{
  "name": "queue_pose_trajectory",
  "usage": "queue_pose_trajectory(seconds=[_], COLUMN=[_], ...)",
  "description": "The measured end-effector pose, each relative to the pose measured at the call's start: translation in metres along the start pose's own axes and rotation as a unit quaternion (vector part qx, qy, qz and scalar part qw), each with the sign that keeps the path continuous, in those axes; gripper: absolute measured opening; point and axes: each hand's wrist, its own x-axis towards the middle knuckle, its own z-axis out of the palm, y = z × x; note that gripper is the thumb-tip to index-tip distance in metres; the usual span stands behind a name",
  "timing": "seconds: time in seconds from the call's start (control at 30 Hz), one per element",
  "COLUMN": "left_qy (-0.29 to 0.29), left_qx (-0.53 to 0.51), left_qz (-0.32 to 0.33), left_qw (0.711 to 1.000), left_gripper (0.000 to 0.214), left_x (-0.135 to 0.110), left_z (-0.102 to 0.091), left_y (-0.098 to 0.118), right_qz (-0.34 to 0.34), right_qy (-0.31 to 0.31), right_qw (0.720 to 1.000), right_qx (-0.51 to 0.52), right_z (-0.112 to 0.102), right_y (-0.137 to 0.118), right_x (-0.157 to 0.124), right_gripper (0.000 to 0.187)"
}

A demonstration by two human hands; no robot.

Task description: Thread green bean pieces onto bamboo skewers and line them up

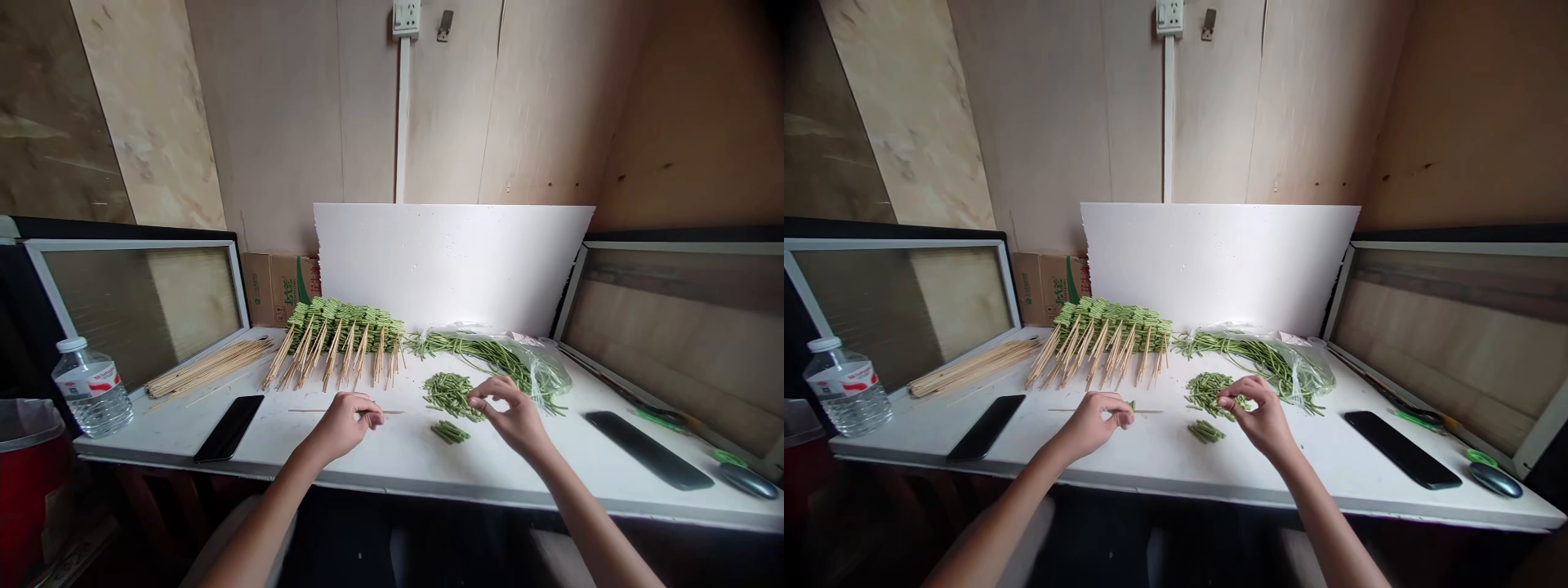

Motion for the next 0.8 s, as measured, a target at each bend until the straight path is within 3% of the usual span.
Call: queue_pose_trajectory(seconds=[0.13, 0.33, 0.5, 0.63, 0.8], left_qy=[-0.008, -0.071, -0.070, -0.074, -0.093], left_qx=[0.035, 0.058, 0.069, 0.097, 0.098], left_qz=[-0.001, -0.052, -0.046, -0.048, -0.021], left_qw=[0.999, 0.994, 0.994, 0.991, 0.991], left_gripper=[0.026, 0.034, 0.036, 0.041, 0.045], left_x=[0.001, -0.004, -0.005, -0.008, -0.009], left_z=[0.002, 0.016, 0.017, 0.017, 0.022], left_y=[0.002, 0.009, 0.012, 0.017, 0.015], right_qz=[-0.004, 0.028, 0.048, 0.057, 0.048], right_qy=[-0.016, -0.014, -0.053, -0.031, -0.052], right_qw=[0.994, 0.981, 0.978, 0.981, 0.993], right_qx=[-0.111, -0.192, -0.196, -0.183, -0.092], right_z=[0.019, 0.056, 0.056, 0.053, 0.053], right_y=[0.023, 0.032, 0.038, 0.039, 0.007], right_x=[-0.006, -0.025, -0.028, -0.024, -0.019], right_gripper=[0.045, 0.048, 0.048, 0.055, 0.047])
